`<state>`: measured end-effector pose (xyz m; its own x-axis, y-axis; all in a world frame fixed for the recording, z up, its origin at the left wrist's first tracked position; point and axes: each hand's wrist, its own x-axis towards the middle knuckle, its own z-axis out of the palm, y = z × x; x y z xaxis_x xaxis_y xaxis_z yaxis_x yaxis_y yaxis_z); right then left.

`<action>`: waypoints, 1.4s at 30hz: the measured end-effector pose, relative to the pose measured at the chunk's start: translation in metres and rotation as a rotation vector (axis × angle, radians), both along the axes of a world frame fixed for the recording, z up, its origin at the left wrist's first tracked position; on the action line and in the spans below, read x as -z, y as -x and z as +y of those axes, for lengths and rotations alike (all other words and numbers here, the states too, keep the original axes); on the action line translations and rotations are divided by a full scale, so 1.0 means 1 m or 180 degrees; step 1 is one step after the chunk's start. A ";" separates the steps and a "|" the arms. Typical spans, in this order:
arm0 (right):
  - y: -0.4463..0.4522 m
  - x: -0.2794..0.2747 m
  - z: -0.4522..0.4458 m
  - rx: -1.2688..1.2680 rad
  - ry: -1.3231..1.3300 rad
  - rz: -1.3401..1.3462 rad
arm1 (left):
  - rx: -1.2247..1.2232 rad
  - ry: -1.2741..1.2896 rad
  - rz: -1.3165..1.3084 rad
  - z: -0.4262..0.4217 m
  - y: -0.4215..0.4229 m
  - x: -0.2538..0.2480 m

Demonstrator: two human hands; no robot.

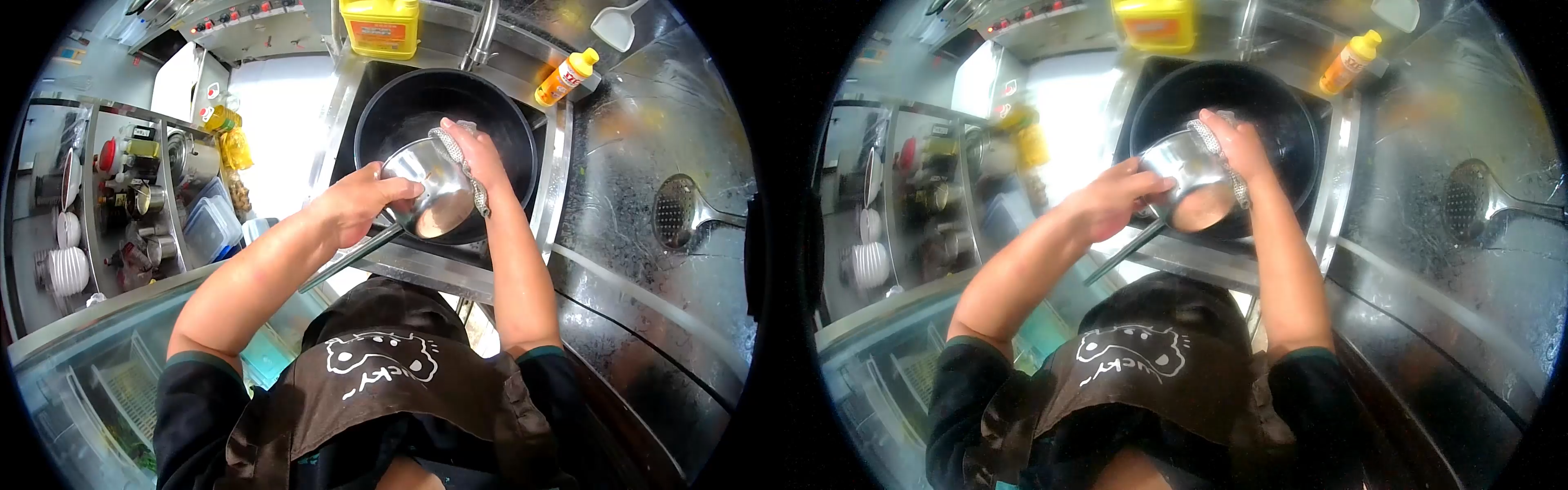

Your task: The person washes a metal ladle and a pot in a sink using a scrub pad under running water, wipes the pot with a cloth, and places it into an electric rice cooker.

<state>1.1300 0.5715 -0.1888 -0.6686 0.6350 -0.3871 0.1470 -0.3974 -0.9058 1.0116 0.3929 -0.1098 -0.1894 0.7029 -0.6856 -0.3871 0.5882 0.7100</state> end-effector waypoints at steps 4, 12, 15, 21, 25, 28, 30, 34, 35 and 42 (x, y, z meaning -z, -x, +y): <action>0.000 -0.001 -0.004 -0.0041 0.0188 0.0012 | 0.0192 0.0134 -0.0363 -0.011 0.008 -0.003; -0.005 0.006 0.002 0.0062 0.0064 -0.0058 | 0.0087 0.0158 -0.0648 0.000 0.005 -0.011; -0.007 0.005 0.004 0.0101 0.0126 -0.0046 | 0.0123 0.0090 -0.0660 0.004 0.004 -0.010; -0.005 0.024 0.005 0.0144 -0.0006 0.0022 | 0.0016 0.0248 -0.0514 0.008 0.005 0.005; -0.007 0.044 0.010 0.0049 -0.0101 -0.0114 | 0.0060 0.0319 -0.0671 0.011 0.012 0.009; -0.008 0.028 0.007 0.0093 0.0116 -0.0197 | 0.0124 0.0131 -0.0871 0.004 0.016 0.021; -0.007 0.020 0.004 0.0153 0.0156 -0.0136 | 0.0188 0.0060 -0.0937 0.004 0.017 0.026; -0.006 0.019 0.003 0.0030 0.0034 -0.0097 | 0.0242 0.0237 -0.0894 0.007 0.020 0.023; -0.005 0.017 0.003 -0.0013 0.0013 -0.0148 | 0.0255 0.0309 -0.0862 0.008 0.020 0.021; 0.007 0.007 -0.007 -0.0151 -0.0377 -0.0483 | 0.0273 0.0681 -0.0903 0.015 0.029 0.016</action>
